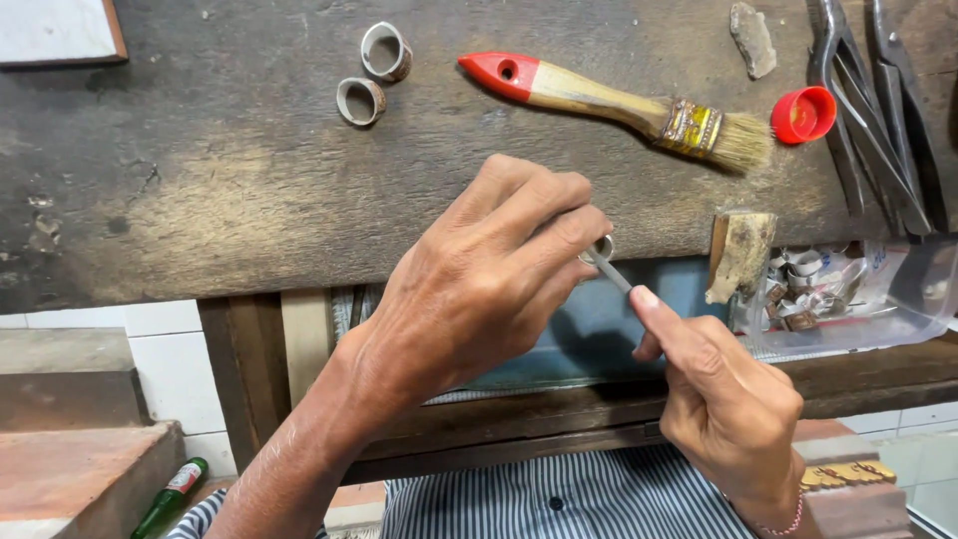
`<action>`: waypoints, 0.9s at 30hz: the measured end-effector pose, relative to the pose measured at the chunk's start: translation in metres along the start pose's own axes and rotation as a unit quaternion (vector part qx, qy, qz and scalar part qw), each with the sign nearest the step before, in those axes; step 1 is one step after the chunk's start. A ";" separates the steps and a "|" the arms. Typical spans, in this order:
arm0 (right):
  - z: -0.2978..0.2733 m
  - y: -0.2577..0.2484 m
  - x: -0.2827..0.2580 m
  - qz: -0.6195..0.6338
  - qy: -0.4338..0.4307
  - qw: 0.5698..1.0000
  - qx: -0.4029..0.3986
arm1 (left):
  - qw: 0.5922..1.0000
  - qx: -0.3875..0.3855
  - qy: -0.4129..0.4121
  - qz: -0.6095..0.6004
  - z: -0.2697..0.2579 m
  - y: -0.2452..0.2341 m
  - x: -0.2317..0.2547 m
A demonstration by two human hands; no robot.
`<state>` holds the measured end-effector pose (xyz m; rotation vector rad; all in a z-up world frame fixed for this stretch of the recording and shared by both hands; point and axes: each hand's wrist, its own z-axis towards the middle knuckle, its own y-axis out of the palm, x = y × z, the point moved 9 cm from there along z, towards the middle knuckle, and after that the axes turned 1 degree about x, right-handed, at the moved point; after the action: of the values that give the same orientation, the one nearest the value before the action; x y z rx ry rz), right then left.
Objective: Filing and brushing a metal ring on a jewelry workbench to smooth its surfaces
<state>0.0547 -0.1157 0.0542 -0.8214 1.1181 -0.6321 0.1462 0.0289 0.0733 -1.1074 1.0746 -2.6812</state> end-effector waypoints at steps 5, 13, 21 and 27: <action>-0.004 -0.001 -0.005 -0.051 -0.020 0.998 0.014 | 1.000 0.015 0.011 0.014 -0.001 0.000 0.002; -0.010 -0.005 0.004 -0.007 0.024 0.999 0.042 | 1.000 0.009 0.009 0.026 0.000 0.000 -0.001; -0.002 0.003 0.002 -0.012 -0.010 1.000 -0.005 | 1.000 0.010 -0.003 0.006 0.001 -0.001 -0.002; -0.006 -0.002 -0.005 -0.040 -0.034 0.999 0.011 | 1.000 -0.001 -0.009 0.011 0.004 -0.001 0.000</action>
<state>0.0471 -0.1147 0.0575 -0.8668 1.0185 -0.6777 0.1492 0.0271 0.0753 -1.1103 1.0817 -2.6486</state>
